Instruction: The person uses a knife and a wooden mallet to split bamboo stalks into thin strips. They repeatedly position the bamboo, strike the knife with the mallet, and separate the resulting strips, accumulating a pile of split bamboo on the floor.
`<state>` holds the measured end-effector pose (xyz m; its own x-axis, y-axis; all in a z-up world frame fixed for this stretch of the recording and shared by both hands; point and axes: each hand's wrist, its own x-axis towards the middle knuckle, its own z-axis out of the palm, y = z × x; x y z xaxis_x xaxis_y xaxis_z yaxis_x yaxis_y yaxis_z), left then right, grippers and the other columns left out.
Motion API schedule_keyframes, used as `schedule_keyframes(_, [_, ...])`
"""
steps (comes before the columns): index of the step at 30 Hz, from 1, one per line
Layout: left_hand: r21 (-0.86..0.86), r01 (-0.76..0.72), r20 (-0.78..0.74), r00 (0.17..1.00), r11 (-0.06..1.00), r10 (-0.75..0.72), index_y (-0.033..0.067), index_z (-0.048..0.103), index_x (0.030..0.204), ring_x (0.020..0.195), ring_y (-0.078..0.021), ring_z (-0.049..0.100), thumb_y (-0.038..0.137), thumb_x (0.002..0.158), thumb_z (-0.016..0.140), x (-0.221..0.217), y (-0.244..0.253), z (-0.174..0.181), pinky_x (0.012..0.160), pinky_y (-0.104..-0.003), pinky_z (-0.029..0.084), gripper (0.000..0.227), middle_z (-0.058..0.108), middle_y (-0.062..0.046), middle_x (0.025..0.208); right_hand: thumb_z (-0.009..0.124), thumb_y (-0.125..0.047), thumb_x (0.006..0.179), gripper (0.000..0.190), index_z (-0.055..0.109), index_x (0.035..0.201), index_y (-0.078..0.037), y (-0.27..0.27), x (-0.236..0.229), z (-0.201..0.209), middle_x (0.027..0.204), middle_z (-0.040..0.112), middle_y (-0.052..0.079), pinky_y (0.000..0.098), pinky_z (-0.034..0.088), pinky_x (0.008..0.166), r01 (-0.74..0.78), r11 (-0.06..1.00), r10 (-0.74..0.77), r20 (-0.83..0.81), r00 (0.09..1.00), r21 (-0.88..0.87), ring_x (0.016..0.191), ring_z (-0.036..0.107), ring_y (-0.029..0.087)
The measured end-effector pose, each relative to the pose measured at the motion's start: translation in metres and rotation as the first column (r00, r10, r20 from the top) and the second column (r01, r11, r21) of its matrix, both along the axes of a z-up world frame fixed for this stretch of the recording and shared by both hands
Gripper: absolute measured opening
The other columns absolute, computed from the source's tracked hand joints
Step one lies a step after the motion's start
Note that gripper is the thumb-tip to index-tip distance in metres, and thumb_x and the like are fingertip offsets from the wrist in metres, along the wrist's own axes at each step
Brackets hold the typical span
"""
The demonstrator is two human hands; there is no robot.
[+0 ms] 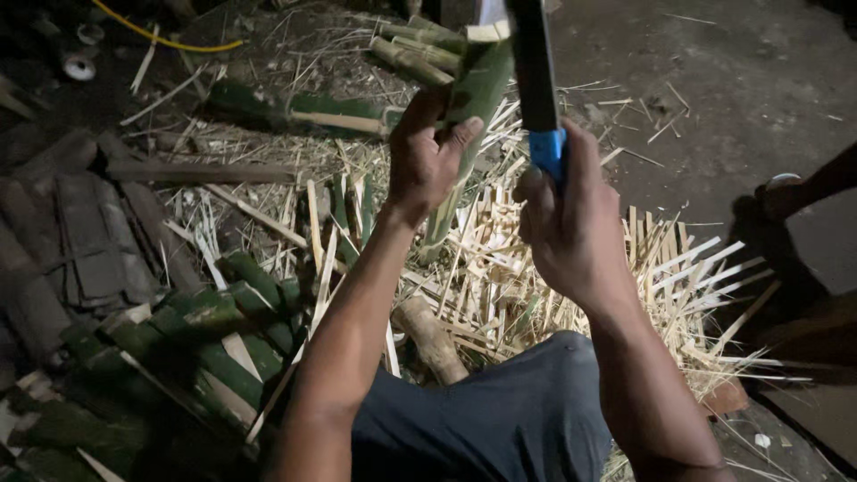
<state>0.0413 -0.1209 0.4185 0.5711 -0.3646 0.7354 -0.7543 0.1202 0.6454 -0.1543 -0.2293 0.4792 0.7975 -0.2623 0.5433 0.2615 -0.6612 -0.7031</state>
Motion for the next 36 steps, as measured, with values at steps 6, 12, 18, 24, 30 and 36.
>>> schedule_keyframes(6, [-0.05, -0.082, -0.034, 0.996, 0.995, 0.081, 0.0057, 0.064, 0.125, 0.088, -0.0228, 0.075, 0.033, 0.105, 0.064, -0.009, -0.016, -0.002, 0.072, -0.036, 0.067, 0.034, 0.073, -0.012, 0.109, 0.047, 0.001, 0.103, 0.047, 0.032, 0.148, -0.004, -0.002, 0.004, 0.0, 0.088, 0.07, 0.013, 0.0428, 0.057, 0.061, 0.045, 0.993, -0.042, 0.032, 0.999, -0.111, 0.075, 0.073, 0.025])
schedule_keyframes(12, [-0.029, -0.1, 0.02, 0.995, 0.995, 0.101, 0.004, 0.065, 0.123, 0.081, -0.0198, 0.075, 0.031, 0.106, 0.062, -0.007, -0.02, 0.002, 0.066, -0.031, 0.066, 0.032, 0.073, -0.012, 0.104, 0.046, -0.009, 0.108, 0.04, 0.032, 0.146, -0.006, -0.003, 0.004, -0.002, 0.08, 0.069, 0.011, 0.0399, 0.059, 0.055, 0.056, 0.998, -0.055, -0.056, 0.997, 0.013, 0.063, 0.072, 0.021])
schedule_keyframes(18, [-0.038, -0.133, 0.106, 0.985, 0.99, 0.136, 0.0034, 0.065, 0.124, 0.085, -0.0205, 0.076, 0.025, 0.109, 0.061, 0.0, -0.024, -0.001, 0.074, -0.031, 0.066, 0.027, 0.076, -0.012, 0.106, 0.04, -0.016, 0.112, 0.036, 0.032, 0.146, -0.006, -0.005, 0.007, 0.001, 0.079, 0.066, 0.009, 0.0357, 0.055, 0.05, 0.037, 0.999, -0.034, -0.113, 0.993, 0.022, 0.057, 0.067, 0.018])
schedule_keyframes(24, [-0.054, -0.112, 0.049, 0.992, 0.992, 0.114, 0.002, 0.063, 0.125, 0.085, -0.0237, 0.077, 0.02, 0.105, 0.061, 0.001, -0.023, 0.002, 0.072, -0.033, 0.065, 0.027, 0.074, -0.017, 0.107, 0.041, -0.015, 0.111, 0.038, 0.032, 0.147, -0.005, -0.003, 0.005, -0.003, 0.074, 0.065, 0.008, 0.0341, 0.056, 0.047, 0.045, 0.996, -0.039, -0.082, 0.996, 0.071, 0.056, 0.066, 0.017])
schedule_keyframes(30, [-0.081, -0.064, 0.044, 0.997, 0.995, 0.068, 0.003, 0.064, 0.127, 0.092, -0.022, 0.078, 0.019, 0.106, 0.065, 0.002, -0.021, 0.008, 0.078, -0.032, 0.066, 0.027, 0.074, -0.013, 0.111, 0.043, -0.014, 0.11, 0.036, 0.035, 0.143, -0.004, -0.005, 0.002, -0.007, 0.074, 0.064, 0.007, 0.035, 0.054, 0.049, 0.042, 0.997, -0.038, -0.072, 0.997, 0.06, 0.056, 0.066, 0.017])
schedule_keyframes(36, [-0.077, -0.143, 0.078, 0.986, 0.987, 0.149, 0.0024, 0.068, 0.128, 0.1, -0.0236, 0.075, 0.014, 0.1, 0.071, 0.0, -0.023, 0.015, 0.089, -0.034, 0.062, 0.03, 0.076, -0.013, 0.116, 0.043, -0.012, 0.109, 0.031, 0.037, 0.138, -0.004, -0.002, 0.006, -0.006, 0.072, 0.064, 0.008, 0.0363, 0.054, 0.047, 0.065, 0.997, -0.061, -0.082, 0.995, 0.046, 0.056, 0.067, 0.019])
